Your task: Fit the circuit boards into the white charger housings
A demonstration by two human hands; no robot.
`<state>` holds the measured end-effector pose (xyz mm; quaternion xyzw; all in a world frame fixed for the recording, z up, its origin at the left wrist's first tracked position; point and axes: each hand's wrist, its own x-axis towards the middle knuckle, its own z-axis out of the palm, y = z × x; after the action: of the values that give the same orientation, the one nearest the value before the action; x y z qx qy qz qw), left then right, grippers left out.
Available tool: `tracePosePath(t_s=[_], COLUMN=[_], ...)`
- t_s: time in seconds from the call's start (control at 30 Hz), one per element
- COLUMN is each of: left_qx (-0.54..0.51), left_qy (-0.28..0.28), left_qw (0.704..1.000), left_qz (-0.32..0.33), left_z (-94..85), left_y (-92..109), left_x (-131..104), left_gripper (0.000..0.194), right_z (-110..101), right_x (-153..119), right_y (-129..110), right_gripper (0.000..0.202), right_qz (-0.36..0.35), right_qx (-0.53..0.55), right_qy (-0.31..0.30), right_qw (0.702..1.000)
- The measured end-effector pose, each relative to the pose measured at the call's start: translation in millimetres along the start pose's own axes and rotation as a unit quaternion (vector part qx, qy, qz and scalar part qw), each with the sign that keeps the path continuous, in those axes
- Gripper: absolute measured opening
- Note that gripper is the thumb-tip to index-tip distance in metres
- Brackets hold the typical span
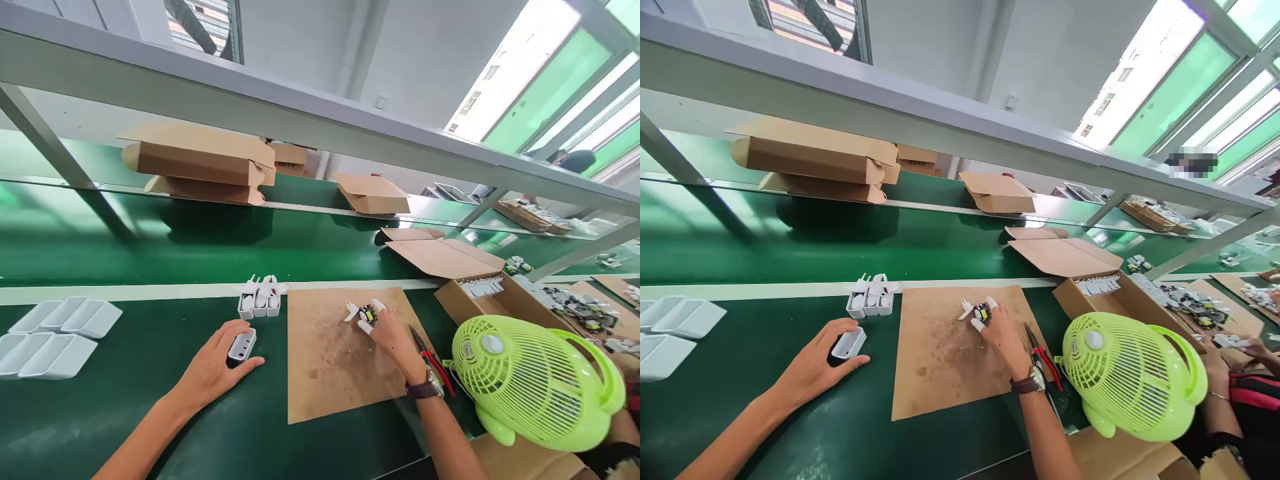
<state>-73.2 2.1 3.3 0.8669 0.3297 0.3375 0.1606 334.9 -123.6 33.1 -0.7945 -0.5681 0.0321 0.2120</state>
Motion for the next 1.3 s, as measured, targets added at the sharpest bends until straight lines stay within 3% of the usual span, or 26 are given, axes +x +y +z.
tracePosePath(t_s=[0.1, 0.27, 0.43, 0.53, 0.63, 0.73, 0.87, 1.03, 1.3], left_qx=[-0.017, -0.036, -0.036, -0.030, -0.027, -0.038, -0.058, -0.066, -0.059], left_qy=[-0.018, -0.046, -0.102, -0.127, -0.140, -0.137, -0.145, -0.146, -0.120], left_qw=[0.999, 0.997, 0.994, 0.991, 0.990, 0.990, 0.988, 0.987, 0.990], left_qz=[-0.031, -0.042, -0.032, -0.010, 0.006, 0.010, 0.003, -0.002, 0.034], left_z=[3.1, 6.8, 6.0, 7.6, 10.7, 13.1, 16.4, 22.4, 27.9], left_y=[0.4, -1.4, 4.4, 13.1, 17.7, 15.6, 8.2, 2.8, -0.6], left_x=[-2.7, -5.0, -9.5, -11.8, -15.7, -21.4, -25.1, -24.4, -22.9], left_gripper=[0.048, 0.055, 0.070, 0.085, 0.084, 0.078, 0.075, 0.074, 0.068], right_z=[5.2, 12.4, 7.6, 4.1, 7.7, 18.3, 30.0, 29.7, 26.5], right_x=[-1.0, 1.3, 4.8, 1.7, -4.8, -8.8, -5.5, 0.8, -4.5], right_y=[6.6, -8.3, -47.9, -75.0, -89.8, -84.9, -58.7, -39.5, -47.3], right_gripper=[0.042, 0.044, 0.047, 0.049, 0.056, 0.077, 0.104, 0.108, 0.102], right_qz=[0.036, 0.009, -0.057, -0.138, -0.225, -0.234, -0.186, -0.162, -0.184], right_qx=[0.022, 0.070, 0.162, 0.198, 0.204, 0.164, 0.101, 0.075, 0.090], right_qy=[-0.014, -0.033, -0.071, -0.116, -0.175, -0.187, -0.196, -0.176, -0.197], right_qw=[0.999, 0.997, 0.983, 0.963, 0.936, 0.940, 0.958, 0.968, 0.959])
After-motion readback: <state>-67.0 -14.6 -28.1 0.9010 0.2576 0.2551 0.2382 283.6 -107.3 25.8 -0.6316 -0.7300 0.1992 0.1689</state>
